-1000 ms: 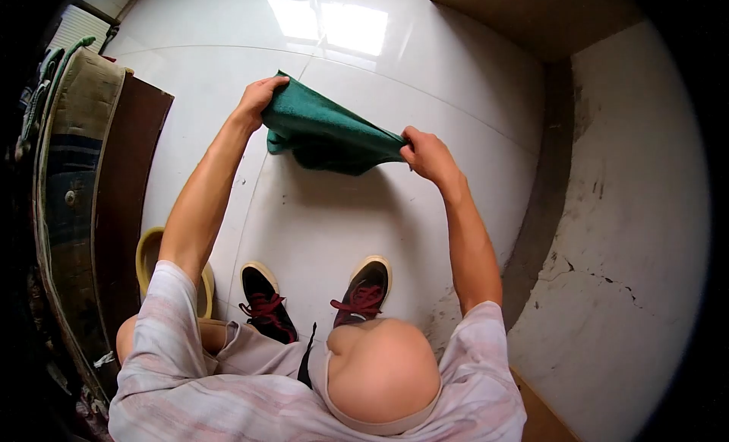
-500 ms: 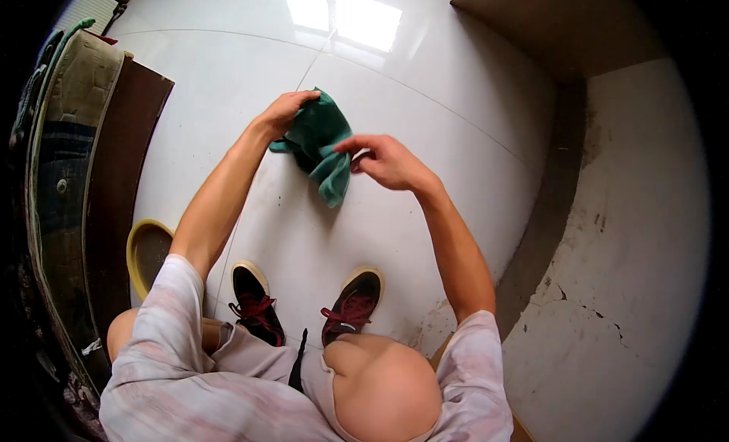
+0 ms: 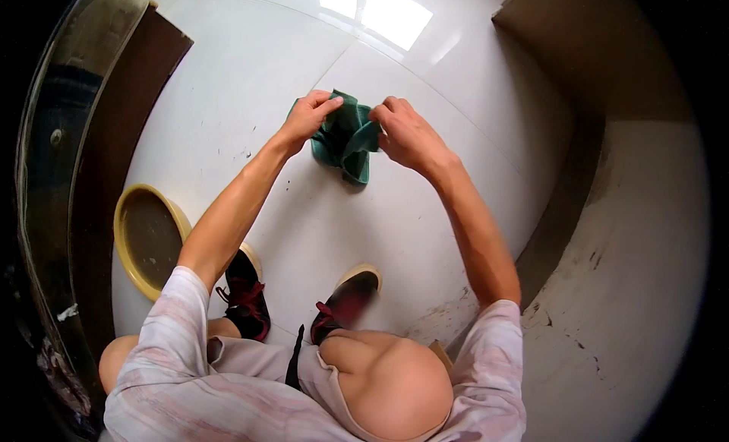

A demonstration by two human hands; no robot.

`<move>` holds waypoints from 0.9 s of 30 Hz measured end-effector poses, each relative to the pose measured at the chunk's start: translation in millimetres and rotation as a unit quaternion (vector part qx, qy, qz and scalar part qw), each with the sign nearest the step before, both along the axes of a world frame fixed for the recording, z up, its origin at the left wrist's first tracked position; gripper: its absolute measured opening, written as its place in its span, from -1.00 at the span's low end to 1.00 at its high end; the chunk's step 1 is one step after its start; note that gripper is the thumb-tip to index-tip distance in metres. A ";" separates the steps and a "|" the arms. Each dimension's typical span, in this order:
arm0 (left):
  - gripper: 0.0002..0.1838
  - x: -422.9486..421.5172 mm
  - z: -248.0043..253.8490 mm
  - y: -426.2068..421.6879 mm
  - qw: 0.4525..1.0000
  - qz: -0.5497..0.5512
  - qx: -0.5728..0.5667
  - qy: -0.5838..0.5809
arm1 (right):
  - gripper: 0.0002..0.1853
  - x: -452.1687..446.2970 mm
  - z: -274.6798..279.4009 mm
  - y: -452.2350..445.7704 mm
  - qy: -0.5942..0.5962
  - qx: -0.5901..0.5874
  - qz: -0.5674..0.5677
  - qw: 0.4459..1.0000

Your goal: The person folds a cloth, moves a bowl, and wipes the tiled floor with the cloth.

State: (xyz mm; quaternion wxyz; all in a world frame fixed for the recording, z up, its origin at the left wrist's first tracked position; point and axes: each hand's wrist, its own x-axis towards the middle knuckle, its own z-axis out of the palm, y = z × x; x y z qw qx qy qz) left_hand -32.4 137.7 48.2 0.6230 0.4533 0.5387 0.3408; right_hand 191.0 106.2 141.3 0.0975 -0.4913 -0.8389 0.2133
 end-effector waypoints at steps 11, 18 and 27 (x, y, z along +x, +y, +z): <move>-0.75 -18.2 -8.3 -33.7 0.996 0.012 0.032 -0.077 | -0.91 -3.3 -5.2 25.4 -0.149 0.037 0.172 0.973; -0.83 -29.1 14.8 -37.3 0.995 -0.012 0.098 0.007 | -0.90 -15.6 1.5 26.0 -0.098 0.021 0.160 0.982; -0.74 -31.0 31.4 -28.4 0.973 -0.131 0.186 0.036 | -0.81 -34.5 -22.3 17.7 0.223 -0.131 -0.056 0.964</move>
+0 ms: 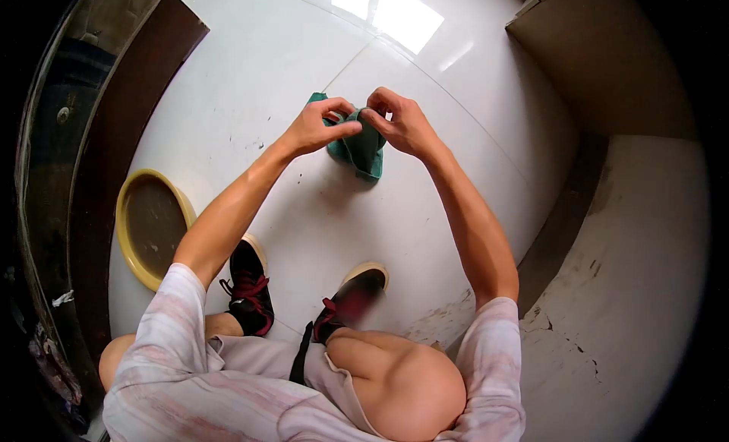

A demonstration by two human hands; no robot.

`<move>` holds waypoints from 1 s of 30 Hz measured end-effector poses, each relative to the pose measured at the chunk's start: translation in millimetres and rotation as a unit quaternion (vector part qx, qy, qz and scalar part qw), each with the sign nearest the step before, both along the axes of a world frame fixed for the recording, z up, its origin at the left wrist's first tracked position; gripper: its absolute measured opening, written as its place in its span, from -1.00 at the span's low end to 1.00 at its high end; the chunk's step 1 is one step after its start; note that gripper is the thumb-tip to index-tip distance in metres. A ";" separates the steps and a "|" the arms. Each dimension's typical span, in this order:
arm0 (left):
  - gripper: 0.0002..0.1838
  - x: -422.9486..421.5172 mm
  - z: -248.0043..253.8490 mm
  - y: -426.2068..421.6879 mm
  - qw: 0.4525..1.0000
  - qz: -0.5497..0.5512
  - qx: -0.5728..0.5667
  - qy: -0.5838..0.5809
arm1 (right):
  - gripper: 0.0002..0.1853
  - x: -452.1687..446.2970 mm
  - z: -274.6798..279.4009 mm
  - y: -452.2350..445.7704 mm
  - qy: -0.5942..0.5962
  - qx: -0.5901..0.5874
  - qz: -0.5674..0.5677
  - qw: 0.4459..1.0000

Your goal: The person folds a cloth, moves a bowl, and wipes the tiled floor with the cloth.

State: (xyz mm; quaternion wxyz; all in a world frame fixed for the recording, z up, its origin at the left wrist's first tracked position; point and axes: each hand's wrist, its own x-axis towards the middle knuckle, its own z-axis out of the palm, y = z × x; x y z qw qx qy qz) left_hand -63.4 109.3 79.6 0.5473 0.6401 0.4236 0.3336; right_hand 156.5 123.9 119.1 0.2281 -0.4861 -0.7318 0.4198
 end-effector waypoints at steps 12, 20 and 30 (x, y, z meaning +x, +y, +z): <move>-0.84 -16.8 56.0 16.4 0.974 -0.030 0.187 0.121 | -0.75 26.4 20.3 -9.4 -0.270 0.146 0.131 0.943; -0.84 -50.1 50.9 19.5 0.959 0.012 0.220 0.176 | -0.88 41.5 21.6 -32.3 -0.207 0.304 -0.003 0.930; -0.93 -52.4 124.2 29.0 0.908 -0.010 0.397 0.135 | -0.83 45.1 131.3 -52.3 -0.036 0.231 -0.030 0.972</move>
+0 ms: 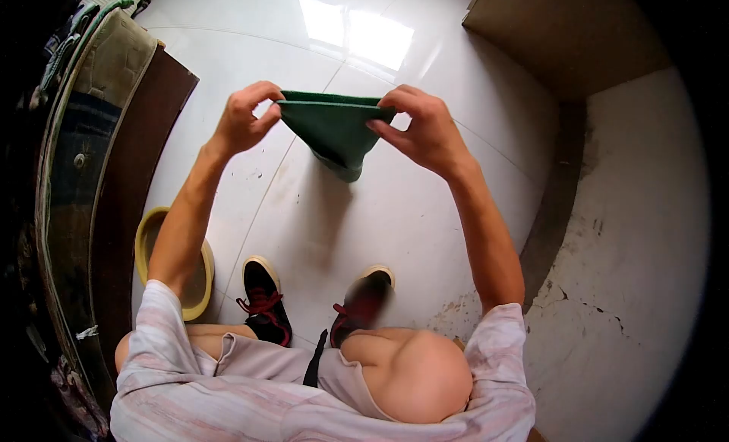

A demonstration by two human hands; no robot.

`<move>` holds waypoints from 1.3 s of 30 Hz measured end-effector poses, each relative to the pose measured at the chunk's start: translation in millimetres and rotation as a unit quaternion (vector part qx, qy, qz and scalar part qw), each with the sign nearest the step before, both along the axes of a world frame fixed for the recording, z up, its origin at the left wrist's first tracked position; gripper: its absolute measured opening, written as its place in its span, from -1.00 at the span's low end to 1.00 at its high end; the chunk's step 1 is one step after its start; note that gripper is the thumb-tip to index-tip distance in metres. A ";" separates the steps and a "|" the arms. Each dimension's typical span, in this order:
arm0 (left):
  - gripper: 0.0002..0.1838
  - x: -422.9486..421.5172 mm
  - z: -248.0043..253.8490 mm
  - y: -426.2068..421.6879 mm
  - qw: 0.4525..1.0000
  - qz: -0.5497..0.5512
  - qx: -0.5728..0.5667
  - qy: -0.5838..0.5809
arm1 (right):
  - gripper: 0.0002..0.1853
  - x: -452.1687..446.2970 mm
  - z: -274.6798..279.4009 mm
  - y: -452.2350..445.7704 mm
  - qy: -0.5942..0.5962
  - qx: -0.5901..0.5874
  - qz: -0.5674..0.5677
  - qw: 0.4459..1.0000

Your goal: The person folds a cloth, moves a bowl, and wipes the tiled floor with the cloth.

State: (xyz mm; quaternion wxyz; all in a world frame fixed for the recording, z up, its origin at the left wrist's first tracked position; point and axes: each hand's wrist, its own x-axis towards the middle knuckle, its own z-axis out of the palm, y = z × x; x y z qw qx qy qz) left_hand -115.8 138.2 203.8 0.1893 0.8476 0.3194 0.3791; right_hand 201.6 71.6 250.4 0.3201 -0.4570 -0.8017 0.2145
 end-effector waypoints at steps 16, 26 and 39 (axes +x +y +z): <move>-0.75 64.3 18.9 107.2 0.999 -0.047 0.020 0.003 | -0.81 67.2 -19.5 99.3 0.116 -0.088 -0.121 0.982; -0.70 45.3 4.5 23.9 0.997 -0.018 0.015 -0.076 | -0.87 50.2 -23.1 0.1 0.083 0.013 -0.113 0.990; -0.88 23.6 -157.1 -112.0 0.972 -0.097 -0.203 0.071 | -0.88 39.6 -150.0 -118.7 0.064 -0.273 -0.163 0.946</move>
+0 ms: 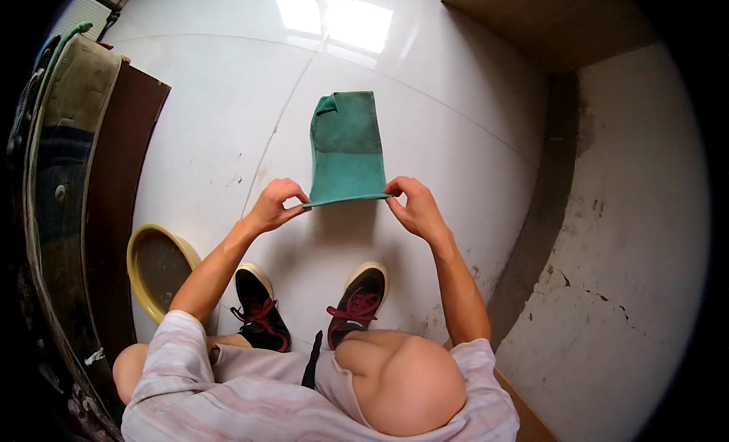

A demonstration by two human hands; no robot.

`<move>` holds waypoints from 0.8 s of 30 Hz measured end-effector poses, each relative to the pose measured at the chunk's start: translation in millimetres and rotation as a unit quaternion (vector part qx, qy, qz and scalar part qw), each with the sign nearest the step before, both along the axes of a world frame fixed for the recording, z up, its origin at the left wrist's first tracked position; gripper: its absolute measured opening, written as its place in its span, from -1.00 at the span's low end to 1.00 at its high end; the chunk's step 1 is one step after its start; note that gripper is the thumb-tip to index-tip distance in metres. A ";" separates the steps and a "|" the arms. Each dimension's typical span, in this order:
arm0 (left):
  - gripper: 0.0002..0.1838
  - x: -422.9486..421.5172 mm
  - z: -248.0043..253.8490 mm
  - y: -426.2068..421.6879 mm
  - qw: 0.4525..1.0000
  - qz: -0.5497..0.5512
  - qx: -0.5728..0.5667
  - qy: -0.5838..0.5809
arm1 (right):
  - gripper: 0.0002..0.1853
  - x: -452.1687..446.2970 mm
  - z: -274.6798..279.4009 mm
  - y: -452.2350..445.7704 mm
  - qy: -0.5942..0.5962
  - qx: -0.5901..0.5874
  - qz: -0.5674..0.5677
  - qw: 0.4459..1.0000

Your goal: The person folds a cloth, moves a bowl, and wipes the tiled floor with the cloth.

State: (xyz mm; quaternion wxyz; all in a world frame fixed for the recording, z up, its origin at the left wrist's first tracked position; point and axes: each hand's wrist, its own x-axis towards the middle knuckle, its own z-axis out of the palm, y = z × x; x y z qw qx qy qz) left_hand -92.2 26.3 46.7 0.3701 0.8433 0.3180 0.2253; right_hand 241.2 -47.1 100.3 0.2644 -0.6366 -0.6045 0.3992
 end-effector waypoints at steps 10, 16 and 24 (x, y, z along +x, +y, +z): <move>-0.84 19.9 55.6 63.5 0.990 0.111 0.011 -0.088 | -0.86 26.6 11.9 72.2 0.042 0.123 -0.018 0.991; -0.87 44.4 146.0 140.7 0.955 0.187 0.139 -0.183 | -0.89 26.3 107.2 152.2 0.124 0.257 -0.035 0.958; -0.86 30.0 236.0 124.0 0.941 0.121 0.243 -0.203 | -0.84 21.3 193.2 125.9 0.127 0.357 0.006 0.925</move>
